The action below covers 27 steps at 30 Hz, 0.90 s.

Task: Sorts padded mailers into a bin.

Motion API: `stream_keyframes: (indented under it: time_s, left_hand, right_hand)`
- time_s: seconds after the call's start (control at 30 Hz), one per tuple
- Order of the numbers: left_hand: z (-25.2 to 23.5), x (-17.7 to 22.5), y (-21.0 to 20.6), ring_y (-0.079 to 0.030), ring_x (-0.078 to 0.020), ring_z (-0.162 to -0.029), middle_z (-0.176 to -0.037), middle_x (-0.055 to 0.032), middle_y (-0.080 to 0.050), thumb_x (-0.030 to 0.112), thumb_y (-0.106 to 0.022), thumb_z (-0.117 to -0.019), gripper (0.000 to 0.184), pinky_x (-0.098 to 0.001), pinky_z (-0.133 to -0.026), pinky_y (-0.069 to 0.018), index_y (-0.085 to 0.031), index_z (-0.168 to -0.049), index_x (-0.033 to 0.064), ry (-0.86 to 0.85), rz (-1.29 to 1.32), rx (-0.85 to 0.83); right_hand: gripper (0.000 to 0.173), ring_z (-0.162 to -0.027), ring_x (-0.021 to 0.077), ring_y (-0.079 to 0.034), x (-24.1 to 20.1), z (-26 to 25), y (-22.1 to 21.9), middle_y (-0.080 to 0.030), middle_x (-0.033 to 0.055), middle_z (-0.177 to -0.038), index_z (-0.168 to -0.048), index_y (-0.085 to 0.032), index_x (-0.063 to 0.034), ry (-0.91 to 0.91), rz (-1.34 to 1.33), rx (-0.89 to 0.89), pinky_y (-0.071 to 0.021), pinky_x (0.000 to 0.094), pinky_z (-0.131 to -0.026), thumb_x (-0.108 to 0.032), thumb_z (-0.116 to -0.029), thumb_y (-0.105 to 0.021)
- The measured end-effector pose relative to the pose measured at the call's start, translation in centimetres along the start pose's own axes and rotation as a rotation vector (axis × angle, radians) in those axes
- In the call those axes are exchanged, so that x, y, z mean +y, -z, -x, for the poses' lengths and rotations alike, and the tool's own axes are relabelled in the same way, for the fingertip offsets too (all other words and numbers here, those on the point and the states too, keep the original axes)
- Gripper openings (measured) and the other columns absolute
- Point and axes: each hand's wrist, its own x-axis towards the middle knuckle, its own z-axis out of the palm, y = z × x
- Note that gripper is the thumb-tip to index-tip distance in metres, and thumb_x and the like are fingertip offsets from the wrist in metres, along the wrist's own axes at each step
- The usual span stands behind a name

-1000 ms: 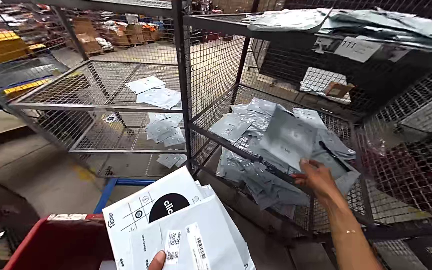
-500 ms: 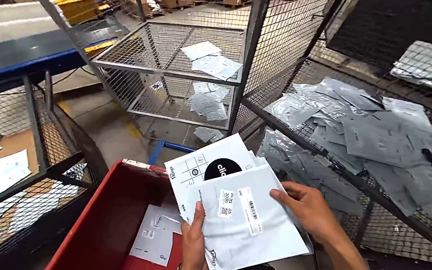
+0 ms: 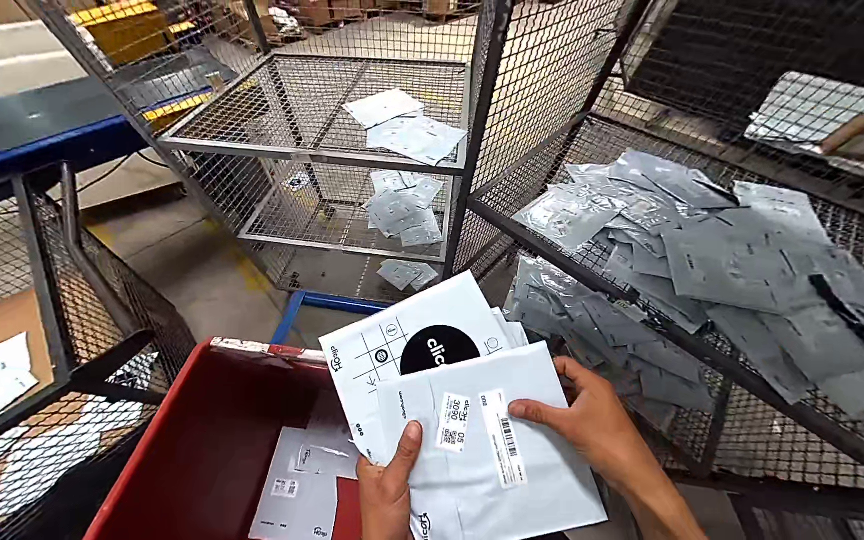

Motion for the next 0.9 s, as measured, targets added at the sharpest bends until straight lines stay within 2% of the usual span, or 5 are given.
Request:
stream_keyframes:
  time_s: [0.3,0.47,0.6,0.8,0.9]
  left_hand:
    - [-1.1,0.9,1.1,-0.073,0.0017,-0.083,-0.088,0.0119,-0.076,0.018,-0.032,-0.1116,0.025,-0.0208,-0.080,-0.0630,-0.055,-0.116,0.0118,-0.088,-0.088,-0.110]
    - [-2.4,1.2,2.6,-0.075,-0.0081,-0.089,-0.095,0.0016,-0.078,0.014,-0.041,-0.1099,0.019,-0.0300,-0.085,-0.0643,-0.058,-0.118,0.0095,-0.049,-0.057,-0.205]
    - [-2.6,1.5,3.3,-0.075,-0.0100,-0.090,-0.097,-0.0003,-0.078,0.014,-0.044,-0.1097,0.019,-0.0323,-0.085,-0.0644,-0.060,-0.118,0.0091,-0.096,-0.073,-0.176]
    - [-1.2,2.0,2.0,-0.077,-0.0184,-0.085,-0.097,-0.0101,-0.077,0.010,-0.050,-0.1073,0.024,-0.0387,-0.079,-0.0662,-0.050,-0.129,-0.0002,-0.106,-0.114,0.074]
    - [-0.8,1.3,0.2,-0.077,-0.0258,-0.085,-0.099,-0.0183,-0.075,0.011,-0.052,-0.1066,0.030,-0.0437,-0.077,-0.0664,-0.050,-0.132,-0.0043,-0.131,-0.079,0.164]
  right_hand:
    - [0.030,-0.105,0.0172,-0.069,2.8,4.1,0.2,-0.066,0.0110,-0.127,-0.109,-0.076,-0.0039,0.099,-0.514,0.039,-0.0613,0.0342,-0.090,-0.028,-0.0909,-0.077]
    - [0.025,-0.099,0.0170,-0.073,8.3,8.0,0.5,-0.074,0.0099,-0.114,-0.115,-0.074,-0.0097,-0.010,-0.944,0.037,-0.0612,0.0373,-0.088,-0.028,-0.0993,-0.067]
    - [0.032,-0.086,0.0201,-0.075,13.5,8.2,2.2,-0.075,0.0133,-0.097,-0.115,-0.065,-0.0030,-0.280,-0.910,0.225,-0.0644,0.0402,-0.079,-0.021,-0.1108,-0.040]
    - [0.035,-0.084,0.0162,-0.070,23.4,-1.7,10.1,-0.069,0.0078,-0.098,-0.125,-0.059,-0.0054,-0.474,-0.491,0.468,-0.0614,0.0409,-0.074,-0.035,-0.1077,-0.050]
    - [0.049,-0.101,0.0169,-0.065,26.5,-8.7,13.6,-0.063,0.0110,-0.118,-0.139,-0.048,-0.0049,-0.454,-0.425,0.593,-0.0577,0.0422,-0.087,-0.042,-0.1076,-0.048]
